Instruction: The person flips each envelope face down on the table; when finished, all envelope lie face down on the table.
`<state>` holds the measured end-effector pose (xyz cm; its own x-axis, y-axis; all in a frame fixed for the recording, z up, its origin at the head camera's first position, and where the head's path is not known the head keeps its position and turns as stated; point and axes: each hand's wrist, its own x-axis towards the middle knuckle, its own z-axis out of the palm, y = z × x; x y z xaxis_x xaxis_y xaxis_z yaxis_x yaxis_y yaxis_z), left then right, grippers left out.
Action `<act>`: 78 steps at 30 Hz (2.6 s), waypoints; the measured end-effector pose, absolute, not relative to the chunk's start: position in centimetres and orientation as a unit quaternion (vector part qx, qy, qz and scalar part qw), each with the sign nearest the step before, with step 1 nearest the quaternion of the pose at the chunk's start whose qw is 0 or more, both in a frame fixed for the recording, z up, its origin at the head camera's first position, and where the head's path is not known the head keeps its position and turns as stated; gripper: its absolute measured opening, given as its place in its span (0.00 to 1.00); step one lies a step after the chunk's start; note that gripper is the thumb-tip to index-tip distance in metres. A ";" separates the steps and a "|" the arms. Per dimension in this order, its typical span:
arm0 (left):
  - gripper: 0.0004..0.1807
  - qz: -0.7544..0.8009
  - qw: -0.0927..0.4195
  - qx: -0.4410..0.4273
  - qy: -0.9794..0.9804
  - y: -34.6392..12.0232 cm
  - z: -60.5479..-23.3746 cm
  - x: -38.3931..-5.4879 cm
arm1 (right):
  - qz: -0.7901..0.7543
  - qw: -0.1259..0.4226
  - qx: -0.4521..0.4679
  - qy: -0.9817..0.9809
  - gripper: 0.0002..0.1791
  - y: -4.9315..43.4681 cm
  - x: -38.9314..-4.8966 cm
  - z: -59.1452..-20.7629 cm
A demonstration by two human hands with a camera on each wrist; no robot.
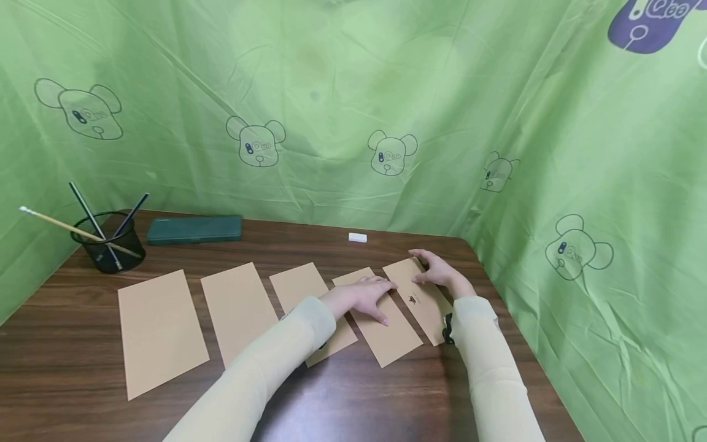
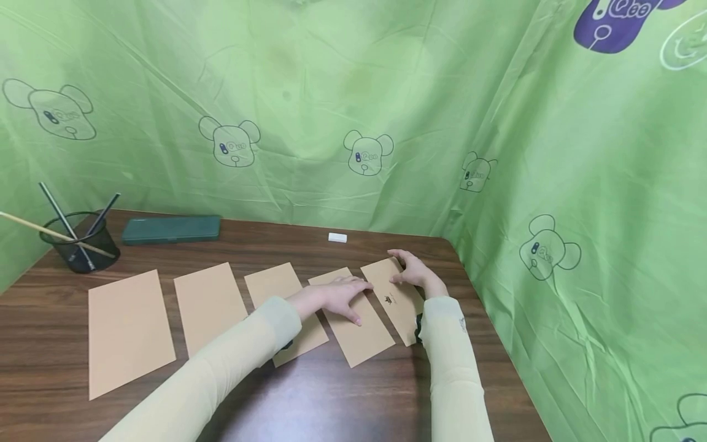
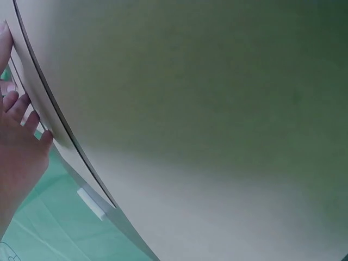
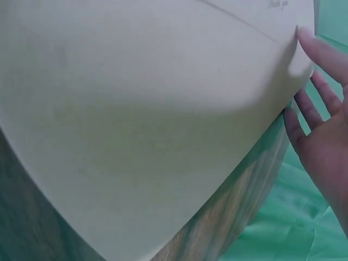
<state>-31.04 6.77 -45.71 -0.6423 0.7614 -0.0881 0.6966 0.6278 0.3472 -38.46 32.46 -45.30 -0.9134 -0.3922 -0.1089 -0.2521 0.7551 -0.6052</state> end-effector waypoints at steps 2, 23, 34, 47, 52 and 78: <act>0.51 0.142 0.114 0.406 0.896 6.8 -45.7 -31.1 | -0.327 0.118 -0.167 0.923 0.43 32.5 -38.4 -45.3; 0.54 0.231 0.118 0.351 0.900 5.9 -44.9 -32.3 | -0.461 0.165 -0.088 0.868 0.24 33.2 -36.0 -43.0; 0.50 0.268 0.086 0.364 0.888 5.8 -44.9 -32.9 | -0.515 0.190 -0.116 0.827 0.24 33.2 -35.1 -41.3; 0.33 0.315 0.000 0.352 0.881 6.0 -44.2 -33.5 | -0.432 0.140 -0.185 0.871 0.27 32.6 -34.6 -39.8; 0.32 0.322 -0.016 0.360 0.875 6.0 -43.5 -33.5 | -0.425 0.134 -0.202 0.872 0.30 31.9 -33.6 -38.8; 0.29 0.346 -0.092 0.316 0.879 4.0 -41.9 -34.4 | -0.258 0.063 -0.248 0.932 0.49 31.4 -29.6 -40.3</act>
